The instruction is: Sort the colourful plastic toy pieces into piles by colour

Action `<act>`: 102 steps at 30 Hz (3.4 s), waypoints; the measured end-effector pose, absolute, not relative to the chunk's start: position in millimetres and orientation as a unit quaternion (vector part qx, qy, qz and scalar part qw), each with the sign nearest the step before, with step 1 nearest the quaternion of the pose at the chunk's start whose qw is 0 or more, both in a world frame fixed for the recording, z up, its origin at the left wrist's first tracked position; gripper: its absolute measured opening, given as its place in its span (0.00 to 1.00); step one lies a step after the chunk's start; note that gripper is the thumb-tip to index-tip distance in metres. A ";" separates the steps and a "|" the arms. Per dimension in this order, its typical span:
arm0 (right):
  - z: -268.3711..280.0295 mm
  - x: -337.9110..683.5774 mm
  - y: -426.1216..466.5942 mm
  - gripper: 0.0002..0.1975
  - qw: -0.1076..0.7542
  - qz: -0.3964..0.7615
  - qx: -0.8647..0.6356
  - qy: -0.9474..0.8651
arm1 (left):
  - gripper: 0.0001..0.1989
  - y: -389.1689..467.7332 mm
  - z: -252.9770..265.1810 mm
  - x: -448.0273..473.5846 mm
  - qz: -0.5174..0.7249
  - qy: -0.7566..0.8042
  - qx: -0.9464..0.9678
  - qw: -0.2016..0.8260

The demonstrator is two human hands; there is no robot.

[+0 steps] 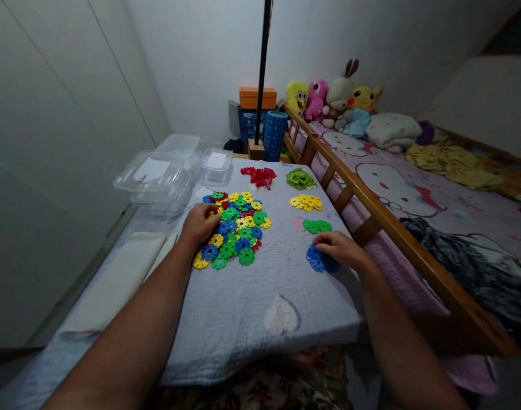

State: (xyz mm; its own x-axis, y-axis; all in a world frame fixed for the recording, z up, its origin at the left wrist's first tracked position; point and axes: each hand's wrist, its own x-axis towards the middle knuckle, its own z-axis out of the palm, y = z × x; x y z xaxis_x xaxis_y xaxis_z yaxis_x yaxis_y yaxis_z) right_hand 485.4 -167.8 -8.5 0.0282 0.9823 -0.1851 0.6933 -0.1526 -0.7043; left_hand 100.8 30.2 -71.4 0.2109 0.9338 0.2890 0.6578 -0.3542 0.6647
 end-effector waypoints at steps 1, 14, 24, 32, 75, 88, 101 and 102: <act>-10.0 482.3 -167.2 0.09 0.212 0.320 -0.683 -0.621 | 0.16 30.1 -71.1 100.7 0.336 0.529 0.751 0.205; -27.8 470.8 -186.6 0.11 0.142 0.110 -0.708 -0.683 | 0.15 28.6 -69.7 101.3 0.337 0.534 0.747 0.209; -33.7 477.0 -197.2 0.09 0.140 0.120 -0.709 -0.681 | 0.16 28.8 -69.7 100.9 0.333 0.535 0.748 0.209; -19.2 458.8 -172.2 0.10 0.162 0.115 -0.697 -0.689 | 0.17 28.1 -73.1 100.6 0.337 0.533 0.749 0.203; -27.5 495.4 -6.2 0.16 0.326 0.104 -0.816 -0.466 | 0.14 28.4 -69.6 100.2 0.344 0.518 0.756 0.203; -40.1 490.2 9.1 0.08 0.298 0.040 -0.851 -0.431 | 0.14 30.6 -72.8 100.4 0.348 0.513 0.759 0.201; -26.1 432.5 -22.0 0.06 0.349 0.139 -0.735 -0.565 | 0.14 31.7 -73.3 101.4 0.347 0.514 0.760 0.197; -28.5 422.3 -26.1 0.06 0.333 0.160 -0.716 -0.593 | 0.14 31.7 -73.3 101.3 0.347 0.513 0.760 0.198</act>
State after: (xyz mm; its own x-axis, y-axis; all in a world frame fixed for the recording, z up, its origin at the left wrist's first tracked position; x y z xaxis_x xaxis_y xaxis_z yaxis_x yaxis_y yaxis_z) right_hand 422.3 -26.1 -28.5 0.2467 0.9549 0.1654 0.7421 -0.0764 -0.6660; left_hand 101.3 31.7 -73.3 0.2338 0.9165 0.3246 0.6418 -0.3963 0.6565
